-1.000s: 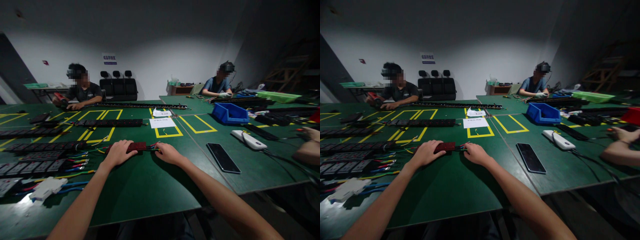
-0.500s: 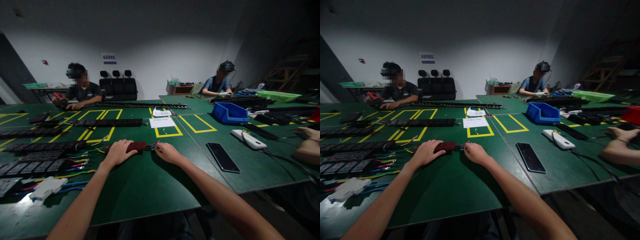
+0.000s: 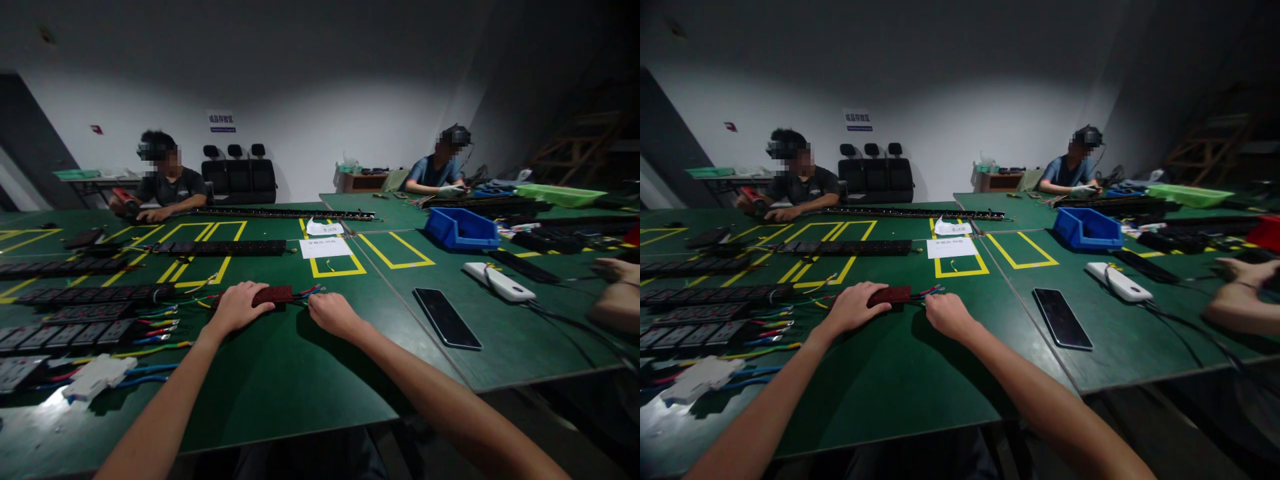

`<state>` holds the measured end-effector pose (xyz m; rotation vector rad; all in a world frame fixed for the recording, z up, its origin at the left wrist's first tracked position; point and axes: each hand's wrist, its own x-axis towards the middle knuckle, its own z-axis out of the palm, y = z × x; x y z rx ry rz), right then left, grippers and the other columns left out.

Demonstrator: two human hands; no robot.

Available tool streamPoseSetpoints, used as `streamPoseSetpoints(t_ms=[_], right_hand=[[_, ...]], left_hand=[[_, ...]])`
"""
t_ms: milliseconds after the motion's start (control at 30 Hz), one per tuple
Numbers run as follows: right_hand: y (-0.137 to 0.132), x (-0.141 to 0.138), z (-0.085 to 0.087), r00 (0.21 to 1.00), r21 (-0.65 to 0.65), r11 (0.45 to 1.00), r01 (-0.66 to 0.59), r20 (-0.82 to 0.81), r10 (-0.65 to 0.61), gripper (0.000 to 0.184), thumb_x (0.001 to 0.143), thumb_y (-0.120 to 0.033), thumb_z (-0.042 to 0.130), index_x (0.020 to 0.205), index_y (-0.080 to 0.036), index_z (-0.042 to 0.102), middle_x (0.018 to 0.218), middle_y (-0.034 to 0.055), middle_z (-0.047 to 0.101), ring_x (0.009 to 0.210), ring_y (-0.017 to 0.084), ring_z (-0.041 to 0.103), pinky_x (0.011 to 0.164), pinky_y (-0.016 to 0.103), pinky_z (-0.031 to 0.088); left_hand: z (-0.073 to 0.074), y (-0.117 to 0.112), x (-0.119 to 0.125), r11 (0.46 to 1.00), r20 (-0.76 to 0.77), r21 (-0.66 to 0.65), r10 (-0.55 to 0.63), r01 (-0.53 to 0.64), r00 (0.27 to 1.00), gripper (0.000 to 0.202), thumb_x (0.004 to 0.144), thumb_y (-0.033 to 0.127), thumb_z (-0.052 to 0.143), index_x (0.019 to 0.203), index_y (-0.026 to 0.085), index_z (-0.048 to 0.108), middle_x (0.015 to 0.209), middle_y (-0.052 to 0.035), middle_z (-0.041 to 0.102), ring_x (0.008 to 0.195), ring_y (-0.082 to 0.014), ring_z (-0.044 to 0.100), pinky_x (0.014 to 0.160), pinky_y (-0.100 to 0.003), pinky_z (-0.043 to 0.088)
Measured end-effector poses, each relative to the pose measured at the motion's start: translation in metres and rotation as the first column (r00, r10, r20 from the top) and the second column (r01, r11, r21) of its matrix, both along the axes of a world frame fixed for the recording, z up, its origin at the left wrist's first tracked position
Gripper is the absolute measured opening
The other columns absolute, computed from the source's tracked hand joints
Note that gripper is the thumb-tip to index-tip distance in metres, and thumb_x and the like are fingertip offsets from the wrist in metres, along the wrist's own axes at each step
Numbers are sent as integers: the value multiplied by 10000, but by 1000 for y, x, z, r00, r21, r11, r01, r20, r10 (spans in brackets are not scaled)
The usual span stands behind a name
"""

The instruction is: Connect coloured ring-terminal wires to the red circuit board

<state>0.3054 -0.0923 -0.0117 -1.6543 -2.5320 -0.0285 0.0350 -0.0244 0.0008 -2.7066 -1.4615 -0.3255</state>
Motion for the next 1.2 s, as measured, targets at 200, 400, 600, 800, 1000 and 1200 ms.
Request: streamPoseSetpoints(t_ms=[200,400,600,800,1000,1200], right_hand=[[1,3,2,998,-28,1000,6,-65,-8,166,1012,-244,453,1064,-173,594,990,115,728,863,239,699,707,298,416],[3,6,-1,991,-46,999,7,-132,-13,143,1004,-257,473,1057,-182,584,993,100,718,887,236,696,691,291,399],[5,7,-5,988,-64,998,-8,-154,-2,148,1008,-261,474,1083,-183,574,1020,102,710,904,234,688,714,292,403],[6,7,-6,988,-62,998,0,-154,-9,135,1006,-249,469,1062,-183,572,1009,100,707,888,227,686,699,288,385],[5,7,-4,989,-65,998,-2,-147,-8,122,991,-229,483,1061,-183,571,1012,93,708,885,221,685,678,281,369],[6,7,-5,986,-68,998,-12,-164,1,112,991,-229,490,1058,-182,566,1016,90,711,883,209,679,686,274,366]], left_hand=[[-3,1,-4,999,-11,15,-45,45,999,666,936,719,448,1346,218,604,1200,-121,672,1055,-311,624,915,-437,463],[-4,-2,-6,998,1,29,-59,59,998,649,949,696,452,1345,203,597,1208,-130,667,1062,-307,620,935,-443,459],[-4,-4,-6,998,16,26,-61,60,998,645,946,698,457,1336,206,606,1229,-136,663,1080,-312,617,956,-449,455],[-7,-4,-7,997,28,27,-72,71,997,657,951,698,450,1348,195,595,1230,-135,660,1086,-312,614,958,-454,453],[-7,-5,-6,997,28,49,-65,63,998,626,944,689,471,1315,205,614,1204,-131,669,1070,-310,619,943,-440,454],[-8,-5,-6,997,36,49,-65,64,997,644,945,704,453,1328,209,604,1195,-129,667,1069,-313,619,945,-445,451]])
